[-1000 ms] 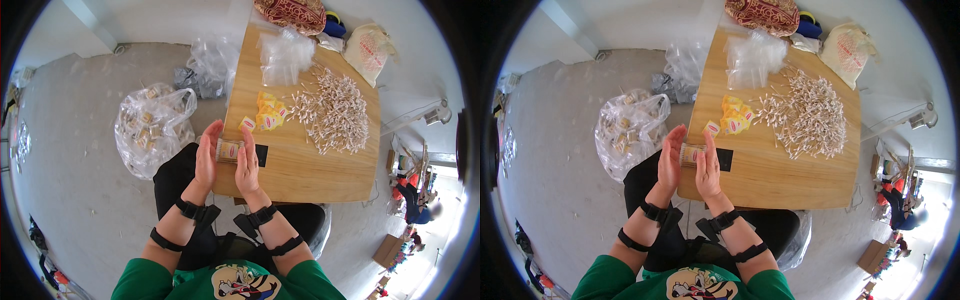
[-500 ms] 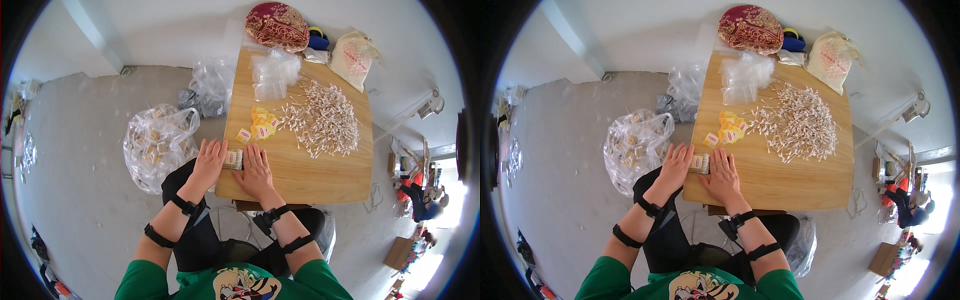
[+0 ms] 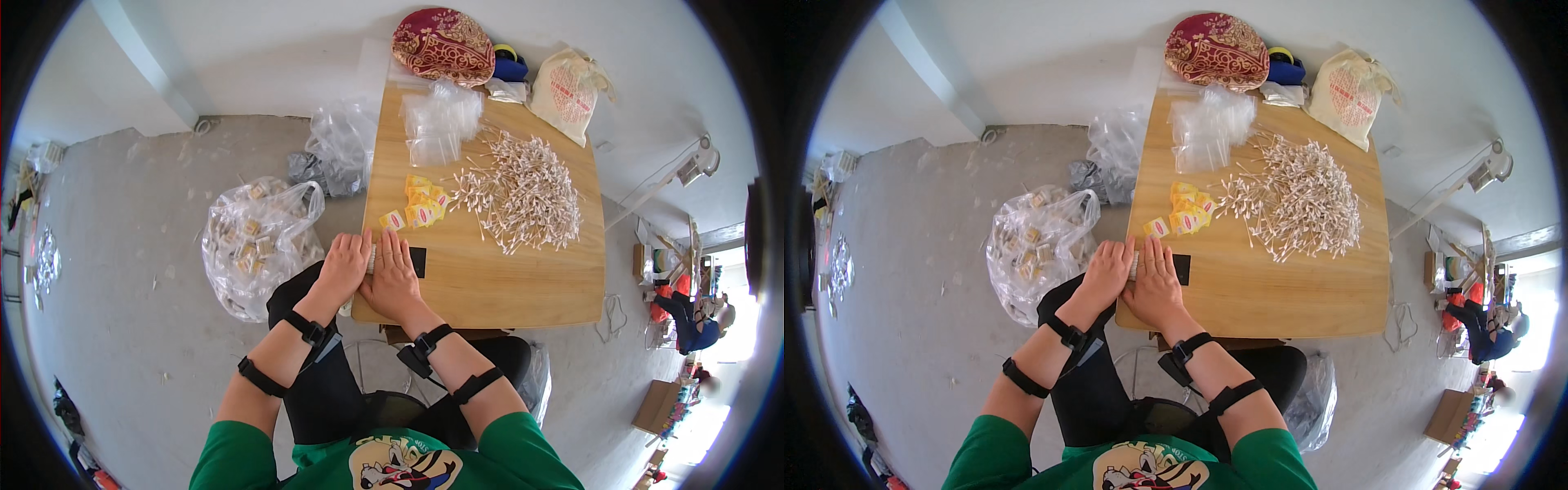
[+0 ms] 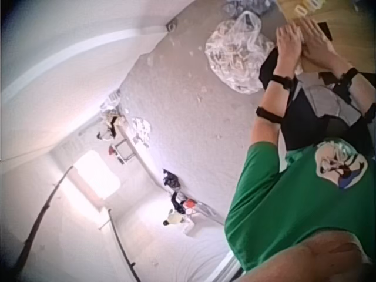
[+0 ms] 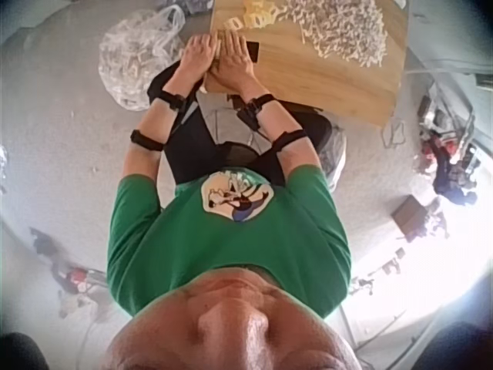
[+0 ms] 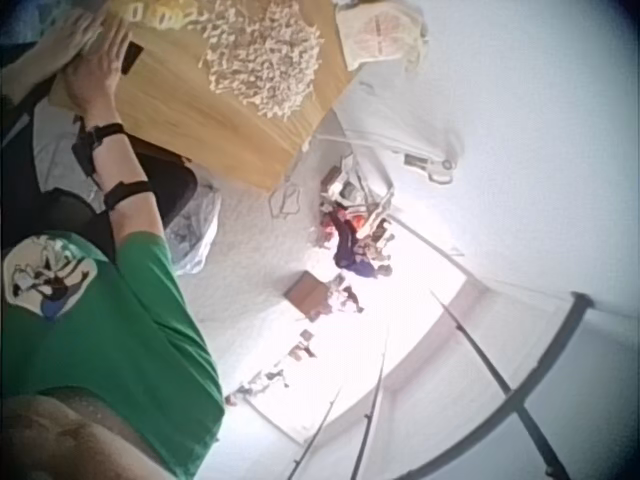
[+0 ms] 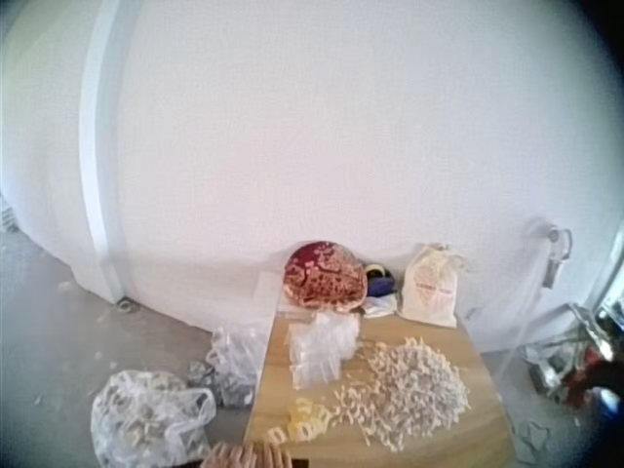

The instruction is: Packaging a set of cotton swabs or similar items into a small plastic bag.

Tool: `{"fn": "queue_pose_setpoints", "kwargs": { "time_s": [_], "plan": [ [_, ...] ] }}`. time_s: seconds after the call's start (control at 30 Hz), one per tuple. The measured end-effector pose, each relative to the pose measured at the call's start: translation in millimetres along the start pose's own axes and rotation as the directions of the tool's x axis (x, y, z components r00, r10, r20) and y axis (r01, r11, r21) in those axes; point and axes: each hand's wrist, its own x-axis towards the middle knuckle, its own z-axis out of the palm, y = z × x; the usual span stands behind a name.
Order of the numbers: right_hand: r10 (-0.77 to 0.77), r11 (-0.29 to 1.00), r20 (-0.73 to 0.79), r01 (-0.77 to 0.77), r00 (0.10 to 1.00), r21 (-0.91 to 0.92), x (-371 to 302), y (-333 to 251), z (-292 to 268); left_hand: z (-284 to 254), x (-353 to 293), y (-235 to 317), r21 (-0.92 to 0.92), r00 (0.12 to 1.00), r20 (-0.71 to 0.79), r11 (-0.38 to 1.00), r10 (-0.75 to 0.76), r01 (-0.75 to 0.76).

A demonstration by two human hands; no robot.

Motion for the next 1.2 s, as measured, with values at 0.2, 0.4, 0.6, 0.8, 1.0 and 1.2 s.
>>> {"fn": "queue_pose_setpoints", "kwargs": {
  "time_s": [0.2, 0.4, 0.6, 0.8, 1.0, 1.2],
  "plan": [
    [-0.016, 0.996, -0.087, 0.023, 0.996, 0.084, -5.8, 10.5, 8.4, -12.5, -5.2, -11.9, -0.071, 0.994, -0.102, 0.997, -0.04, 0.033],
    [0.032, 0.998, -0.054, -0.029, 0.998, 0.05, -5.2, 1.8, 5.5, -0.8, -7.5, -21.8, -0.107, 0.997, -0.034, 0.992, -0.074, 0.07],
    [0.036, 0.999, -0.009, -0.036, 0.999, 0.028, 0.8, -5.9, 8.4, 5.0, -0.8, -16.7, -0.137, 0.995, -0.025, 0.986, -0.098, 0.093],
    [0.014, 0.999, -0.046, -0.012, 0.999, 0.045, 9.7, -12.9, 4.0, 2.0, -1.9, -23.8, -0.066, 0.997, -0.028, 0.995, -0.076, 0.074],
    [-0.044, 0.99, -0.118, 0.059, 0.992, 0.124, 13.8, -32.3, 8.4, -20.0, -16.7, -34.1, -0.039, 0.989, -0.005, 0.988, -0.15, 0.15],
    [-0.074, 0.967, -0.161, 0.111, 0.984, 0.231, -22.0, -56.5, -28.0, -56.1, -53.0, -12.9, 0.012, 0.983, -0.098, 0.988, -0.152, 0.154]
  ]
}}
